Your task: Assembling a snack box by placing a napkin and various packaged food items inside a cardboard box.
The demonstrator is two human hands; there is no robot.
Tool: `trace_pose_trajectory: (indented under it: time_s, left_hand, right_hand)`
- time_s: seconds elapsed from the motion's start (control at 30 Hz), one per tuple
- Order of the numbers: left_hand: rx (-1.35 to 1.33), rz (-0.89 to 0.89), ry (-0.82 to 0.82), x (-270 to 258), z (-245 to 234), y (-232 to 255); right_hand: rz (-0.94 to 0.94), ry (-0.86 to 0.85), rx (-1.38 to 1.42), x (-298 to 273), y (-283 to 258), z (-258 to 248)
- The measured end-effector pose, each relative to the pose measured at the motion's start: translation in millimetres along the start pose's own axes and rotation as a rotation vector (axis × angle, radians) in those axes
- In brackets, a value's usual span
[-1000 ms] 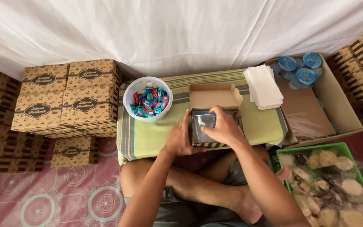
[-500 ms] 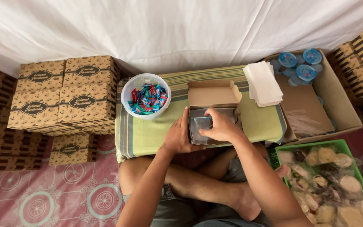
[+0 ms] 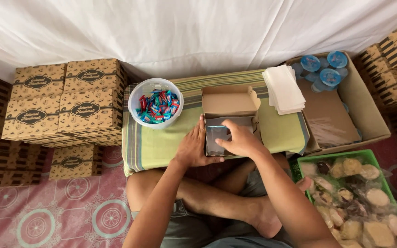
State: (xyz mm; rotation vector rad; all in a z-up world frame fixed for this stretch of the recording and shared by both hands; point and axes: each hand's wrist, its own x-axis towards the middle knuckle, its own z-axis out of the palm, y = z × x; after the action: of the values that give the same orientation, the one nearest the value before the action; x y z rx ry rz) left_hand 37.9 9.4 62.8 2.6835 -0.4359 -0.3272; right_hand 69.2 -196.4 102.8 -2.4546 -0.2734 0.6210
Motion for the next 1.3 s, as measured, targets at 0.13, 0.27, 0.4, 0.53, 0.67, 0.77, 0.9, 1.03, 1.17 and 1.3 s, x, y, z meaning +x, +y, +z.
trace_pose_trajectory:
  time_s: [0.13,0.27,0.4,0.53,0.67,0.77,0.9,1.03,1.17,1.3]
  left_hand:
    - [-0.006,0.031,0.060,3.0,11.4,-8.9]
    - [-0.099,0.074,0.142,-3.9,11.3,-13.4]
    - [-0.386,0.284,0.302,-5.8,30.6,-36.1]
    - [-0.439,0.438,0.420,6.5,58.6,-59.7]
    - [-0.519,0.507,0.470,12.3,58.7,-61.9]
    - [-0.529,0.510,0.489,9.1,51.6,-51.4]
    - [-0.601,0.343,0.536,2.8,32.4,-22.1]
    - [-0.631,0.254,0.541,5.2,33.6,-19.5]
    - [-0.628,0.194,0.544,9.3,30.8,-17.3]
    - [-0.631,0.181,0.546,11.0,32.0,-18.7]
  right_hand:
    - [0.009,-0.025,-0.013,-7.2,-6.3,-6.0]
    - [0.042,-0.030,0.007,-20.9,-19.0,-7.2]
    - [-0.150,0.377,0.130,-40.7,2.3,-10.1]
    - [-0.330,1.078,0.101,-42.5,85.5,-48.3]
    - [-0.065,1.103,0.055,-31.5,213.7,-109.8]
    - [0.029,0.936,-0.124,-19.1,304.4,-145.4]
    - [0.121,0.644,-0.183,4.2,363.2,-166.5]
    - [0.098,0.478,-0.273,32.7,383.0,-167.0]
    - [-0.048,0.384,-0.292,53.0,399.6,-150.8]
    - [0.283,0.371,0.464,52.0,388.0,-147.4]
